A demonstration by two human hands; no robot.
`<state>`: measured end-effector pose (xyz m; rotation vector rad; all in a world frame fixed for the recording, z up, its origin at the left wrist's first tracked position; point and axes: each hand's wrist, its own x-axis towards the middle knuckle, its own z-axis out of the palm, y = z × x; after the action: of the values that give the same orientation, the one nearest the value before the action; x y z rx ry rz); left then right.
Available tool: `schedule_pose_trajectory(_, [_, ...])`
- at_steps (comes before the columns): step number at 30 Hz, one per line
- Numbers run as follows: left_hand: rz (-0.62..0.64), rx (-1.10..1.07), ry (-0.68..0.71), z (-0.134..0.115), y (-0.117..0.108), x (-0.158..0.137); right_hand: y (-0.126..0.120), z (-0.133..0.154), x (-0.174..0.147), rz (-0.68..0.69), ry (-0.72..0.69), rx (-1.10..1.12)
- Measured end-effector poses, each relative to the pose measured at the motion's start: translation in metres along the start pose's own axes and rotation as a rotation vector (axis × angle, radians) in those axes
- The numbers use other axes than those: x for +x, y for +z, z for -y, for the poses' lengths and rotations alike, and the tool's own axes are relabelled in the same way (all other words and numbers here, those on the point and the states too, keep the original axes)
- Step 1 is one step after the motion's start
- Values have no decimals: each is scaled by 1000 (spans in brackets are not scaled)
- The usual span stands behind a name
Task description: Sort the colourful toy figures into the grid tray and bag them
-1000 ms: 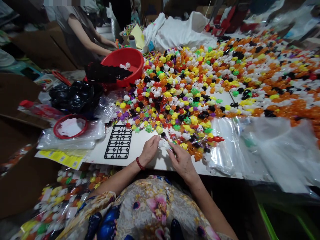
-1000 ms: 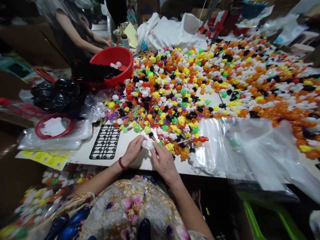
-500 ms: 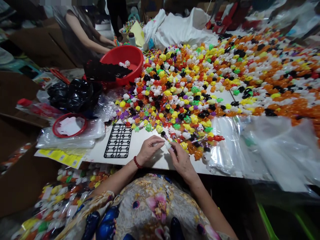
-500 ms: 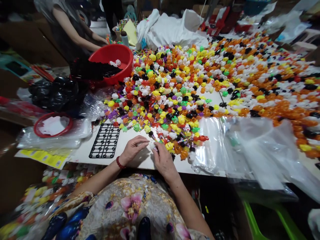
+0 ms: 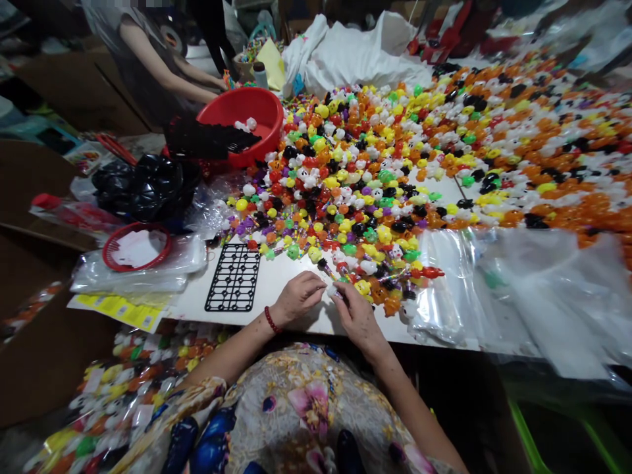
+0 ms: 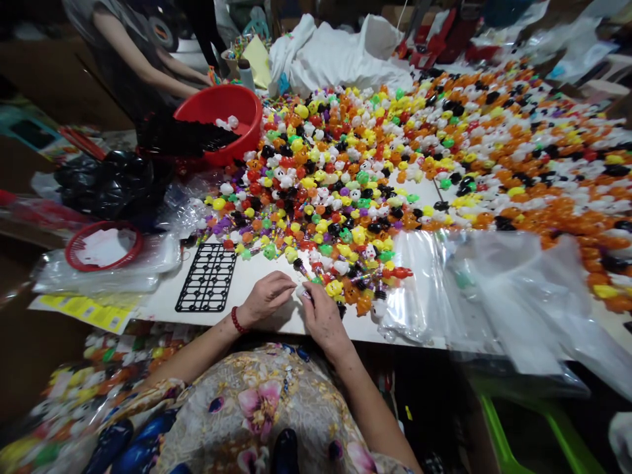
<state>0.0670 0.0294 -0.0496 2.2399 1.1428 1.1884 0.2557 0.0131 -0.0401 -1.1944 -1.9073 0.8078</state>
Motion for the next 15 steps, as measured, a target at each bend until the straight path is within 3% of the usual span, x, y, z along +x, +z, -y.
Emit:
schedule_pose_trajectory(9, [44,43,135,-6,-8,5,-8,6,1,65,152,158])
schedule_pose_trajectory(12, [122,59,95,-7,-9,4,-8,8,0,77,140,168])
schedule_pose_trajectory(15, [150,61,-45,-5,-9,4,-5,11,-2,121,142,192])
